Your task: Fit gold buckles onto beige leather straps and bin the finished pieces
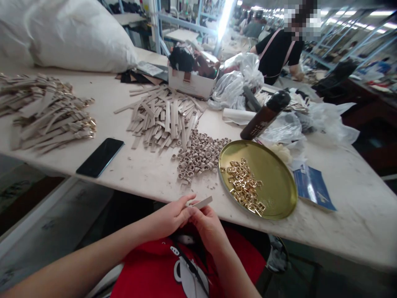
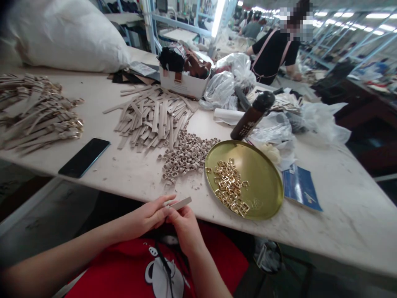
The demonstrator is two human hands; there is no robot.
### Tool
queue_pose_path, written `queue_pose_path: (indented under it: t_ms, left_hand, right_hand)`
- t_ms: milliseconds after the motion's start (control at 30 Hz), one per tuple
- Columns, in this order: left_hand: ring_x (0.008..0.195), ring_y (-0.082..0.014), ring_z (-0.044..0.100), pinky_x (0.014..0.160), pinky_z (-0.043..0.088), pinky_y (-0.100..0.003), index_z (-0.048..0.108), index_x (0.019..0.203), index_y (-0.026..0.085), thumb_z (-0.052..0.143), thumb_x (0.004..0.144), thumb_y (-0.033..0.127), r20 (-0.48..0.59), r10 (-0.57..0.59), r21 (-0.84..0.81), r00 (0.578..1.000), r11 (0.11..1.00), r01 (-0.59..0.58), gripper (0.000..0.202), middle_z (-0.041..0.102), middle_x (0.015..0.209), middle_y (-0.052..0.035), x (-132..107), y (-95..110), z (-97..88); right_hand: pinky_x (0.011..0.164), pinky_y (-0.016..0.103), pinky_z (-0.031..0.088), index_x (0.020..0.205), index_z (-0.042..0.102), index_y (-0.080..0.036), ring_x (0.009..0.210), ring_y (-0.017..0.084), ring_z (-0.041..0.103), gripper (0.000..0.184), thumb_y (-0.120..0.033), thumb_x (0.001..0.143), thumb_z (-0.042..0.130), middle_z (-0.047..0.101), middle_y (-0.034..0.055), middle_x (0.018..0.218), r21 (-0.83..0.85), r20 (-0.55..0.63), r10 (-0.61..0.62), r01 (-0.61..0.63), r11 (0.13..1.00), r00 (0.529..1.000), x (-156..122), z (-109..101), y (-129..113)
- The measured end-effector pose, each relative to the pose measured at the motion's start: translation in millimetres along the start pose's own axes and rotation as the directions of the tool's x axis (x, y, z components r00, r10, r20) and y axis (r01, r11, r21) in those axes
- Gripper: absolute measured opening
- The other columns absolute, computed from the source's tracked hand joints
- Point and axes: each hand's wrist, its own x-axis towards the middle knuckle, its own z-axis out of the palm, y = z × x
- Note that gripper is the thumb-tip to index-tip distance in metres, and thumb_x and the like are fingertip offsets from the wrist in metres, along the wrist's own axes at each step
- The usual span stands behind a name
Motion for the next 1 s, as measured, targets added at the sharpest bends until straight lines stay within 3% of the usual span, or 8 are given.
queue_pose_path:
  t_ms: [167,233,300,433,533,800,900,1000]
  left_hand:
    - [0.058,-0.0107,0.044,0.054,0.033,-0.02,0.056,0.079,0.015,0.039,0.083,0.046,-0.078,-0.025,-0.025,0.997,0.999,0.023,0.036,0.049,0.06,0.0028,20.0,-12.0,-5.4]
    - [0.044,-0.0078,0.033,0.044,0.026,-0.018,0.049,0.075,0.016,0.037,0.082,0.046,-0.084,-0.094,-0.136,0.992,0.987,0.082,0.034,0.035,0.047,0.0076,26.9,-16.2,-4.8]
    - [0.037,-0.0064,0.026,0.039,0.02,-0.018,0.045,0.076,0.017,0.035,0.082,0.047,-0.054,-0.137,-0.259,0.989,0.959,0.118,0.032,0.03,0.042,0.0102,32.7,-18.0,-1.7]
    - [0.035,-0.0051,0.031,0.036,0.021,-0.017,0.042,0.074,0.018,0.035,0.08,0.047,-0.02,-0.165,-0.318,0.986,0.936,0.15,0.031,0.044,0.048,0.0068,40.7,-15.3,2.3]
    - [0.036,-0.0048,0.033,0.036,0.023,-0.016,0.043,0.076,0.017,0.034,0.081,0.045,-0.023,-0.168,-0.293,0.986,0.944,0.154,0.03,0.047,0.051,0.0056,42.6,-13.9,0.1]
    - [0.039,-0.0059,0.034,0.04,0.026,-0.018,0.045,0.079,0.017,0.033,0.083,0.039,-0.029,-0.155,-0.241,0.987,0.96,0.144,0.025,0.046,0.054,0.0057,35.2,-14.7,-4.2]
    - [0.049,-0.0073,0.04,0.048,0.03,-0.019,0.046,0.075,0.017,0.036,0.084,0.035,-0.144,-0.049,-0.106,0.988,0.994,0.034,0.023,0.048,0.06,0.0046,34.4,-4.2,-11.8]
    - [0.06,-0.0094,0.044,0.056,0.032,-0.019,0.048,0.074,0.017,0.038,0.085,0.038,-0.225,0.081,0.012,0.971,0.997,-0.081,0.025,0.048,0.063,0.0041,34.1,11.2,-17.5]
  right_hand:
    - [0.07,0.027,0.041,0.095,0.054,-0.02,0.075,0.014,0.052,0.029,-0.039,0.074,0.06,0.057,0.0014,0.082,-0.478,-0.156,-0.355,0.244,0.844,0.922,11.3,-34.6,-37.7]
    - [0.07,0.029,0.042,0.095,0.054,-0.019,0.077,0.016,0.053,0.026,-0.038,0.078,0.055,0.057,0.0041,0.085,-0.706,-0.184,-0.492,0.234,0.669,0.851,22.9,-59.7,-65.0]
    - [0.069,0.031,0.041,0.094,0.056,-0.018,0.074,0.017,0.052,0.022,-0.034,0.08,0.052,0.057,0.0061,0.086,-0.922,-0.114,-0.628,0.153,0.355,0.77,40.0,-79.7,-89.8]
    - [0.07,0.031,0.038,0.094,0.062,-0.017,0.078,0.019,0.053,0.02,-0.019,0.08,0.047,0.057,0.0096,0.09,-0.967,0.156,-0.515,0.025,-0.252,0.843,82.5,-91.1,-116.2]
    - [0.068,0.029,0.036,0.086,0.062,-0.016,0.078,0.02,0.054,0.014,-0.017,0.077,0.052,0.058,0.01,0.086,-0.902,0.152,-0.378,-0.028,-0.431,0.913,107.0,-86.8,-120.1]
    - [0.065,0.029,0.035,0.077,0.056,-0.015,0.073,0.019,0.052,0.014,-0.014,0.082,0.043,0.057,0.0085,0.079,-0.917,0.165,-0.401,-0.01,-0.399,0.901,99.4,-82.7,-116.7]
    - [0.066,0.028,0.037,0.08,0.056,-0.018,0.073,0.017,0.051,0.011,-0.02,0.082,0.046,0.056,0.0058,0.08,-0.974,0.226,-0.462,0.188,-0.126,0.858,74.1,-63.6,-111.1]
    - [0.061,0.026,0.038,0.077,0.057,-0.02,0.066,0.015,0.049,0.007,-0.025,0.078,0.053,0.055,0.0022,0.075,-0.912,0.252,-0.392,0.352,0.209,0.885,48.0,-35.8,-98.3]
